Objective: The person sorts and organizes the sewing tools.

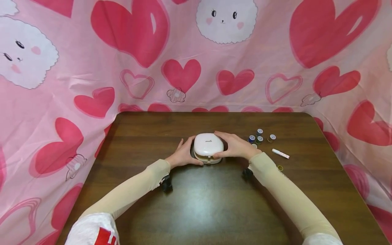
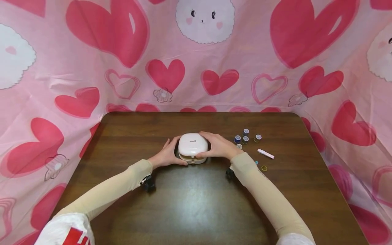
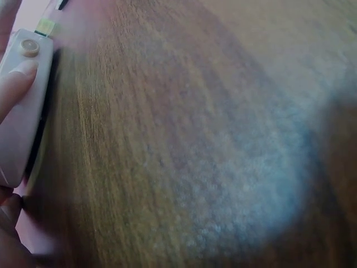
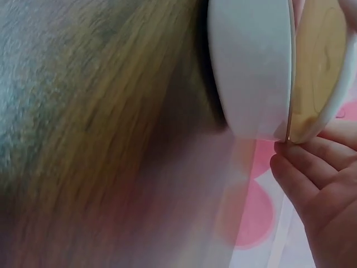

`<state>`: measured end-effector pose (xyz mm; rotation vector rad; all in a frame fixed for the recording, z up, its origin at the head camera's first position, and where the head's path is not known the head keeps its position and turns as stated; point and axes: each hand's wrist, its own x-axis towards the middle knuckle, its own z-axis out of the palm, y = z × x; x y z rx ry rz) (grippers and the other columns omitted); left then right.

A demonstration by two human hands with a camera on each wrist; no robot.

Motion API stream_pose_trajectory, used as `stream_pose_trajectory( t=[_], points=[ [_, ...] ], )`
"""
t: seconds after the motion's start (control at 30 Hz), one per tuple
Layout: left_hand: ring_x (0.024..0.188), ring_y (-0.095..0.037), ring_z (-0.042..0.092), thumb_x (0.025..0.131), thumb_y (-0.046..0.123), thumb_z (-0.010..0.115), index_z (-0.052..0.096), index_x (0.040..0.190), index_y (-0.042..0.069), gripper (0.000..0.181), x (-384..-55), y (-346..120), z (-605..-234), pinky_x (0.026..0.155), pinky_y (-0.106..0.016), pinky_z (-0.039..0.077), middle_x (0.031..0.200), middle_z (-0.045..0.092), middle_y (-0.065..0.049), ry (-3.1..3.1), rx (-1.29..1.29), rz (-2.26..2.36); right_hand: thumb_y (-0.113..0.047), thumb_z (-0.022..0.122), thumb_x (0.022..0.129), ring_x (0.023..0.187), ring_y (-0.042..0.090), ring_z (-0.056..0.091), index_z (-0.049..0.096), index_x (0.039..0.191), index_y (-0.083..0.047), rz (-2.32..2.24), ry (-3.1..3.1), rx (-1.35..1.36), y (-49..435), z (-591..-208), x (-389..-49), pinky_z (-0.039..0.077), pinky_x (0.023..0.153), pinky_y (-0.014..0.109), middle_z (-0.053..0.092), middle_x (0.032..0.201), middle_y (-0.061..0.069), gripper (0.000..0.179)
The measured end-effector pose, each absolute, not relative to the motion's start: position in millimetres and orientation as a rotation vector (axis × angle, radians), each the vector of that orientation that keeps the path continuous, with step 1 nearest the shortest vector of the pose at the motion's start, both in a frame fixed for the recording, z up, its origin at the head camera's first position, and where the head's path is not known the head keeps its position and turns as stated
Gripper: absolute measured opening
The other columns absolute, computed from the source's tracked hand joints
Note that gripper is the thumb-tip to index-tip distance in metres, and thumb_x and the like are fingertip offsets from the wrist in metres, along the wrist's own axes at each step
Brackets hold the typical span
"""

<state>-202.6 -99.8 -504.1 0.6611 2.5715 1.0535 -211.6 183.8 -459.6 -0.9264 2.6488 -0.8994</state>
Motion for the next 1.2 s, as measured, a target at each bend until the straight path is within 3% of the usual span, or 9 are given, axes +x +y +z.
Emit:
stream_pose_trajectory(
  t=[0.23, 0.57, 0.97, 1.2],
  points=[
    [0.151, -0.027, 0.037, 0.069, 0.046, 0.097, 0.024, 0.161, 0.005, 0.124, -203, -100, -504, 0.127, -0.055, -0.004, 0.162, 0.041, -0.015, 2.570, 0.669, 1.045, -0.048, 0.087, 0.082, 0.139, 0.036, 0.053, 0.048, 0.153, 0.002, -0.977, 2.653, -0.940, 188, -458, -210, 0.043, 0.113, 0.055, 0.052, 0.154, 0.020, 0.096],
    [0.151, -0.025, 0.036, 0.070, 0.047, 0.096, 0.023, 0.162, 0.006, 0.124, -203, -101, -502, 0.127, -0.055, -0.003, 0.163, 0.039, -0.013, 2.581, 0.686, 1.009, -0.043, 0.088, 0.082, 0.137, 0.032, 0.056, 0.060, 0.146, -0.006, -1.025, 2.686, -0.941, 191, -450, -211, 0.044, 0.112, 0.053, 0.059, 0.148, 0.015, 0.079],
    [0.151, -0.025, 0.037, 0.071, 0.048, 0.095, 0.024, 0.161, 0.006, 0.122, -203, -101, -502, 0.126, -0.056, -0.002, 0.163, 0.040, -0.012, 2.595, 0.703, 0.997, -0.033, 0.079, 0.093, 0.140, 0.037, 0.052, 0.056, 0.150, -0.006, -0.957, 2.646, -1.045, 192, -442, -208, 0.042, 0.113, 0.056, 0.052, 0.152, 0.023, 0.067],
    [0.150, -0.027, 0.038, 0.070, 0.047, 0.096, 0.026, 0.161, 0.006, 0.122, -202, -102, -502, 0.126, -0.059, -0.002, 0.162, 0.041, -0.012, 2.584, 0.706, 1.021, -0.029, 0.076, 0.096, 0.138, 0.033, 0.055, 0.060, 0.146, -0.006, -0.948, 2.654, -1.124, 193, -438, -205, 0.044, 0.112, 0.053, 0.055, 0.150, 0.020, 0.057]
  ],
)
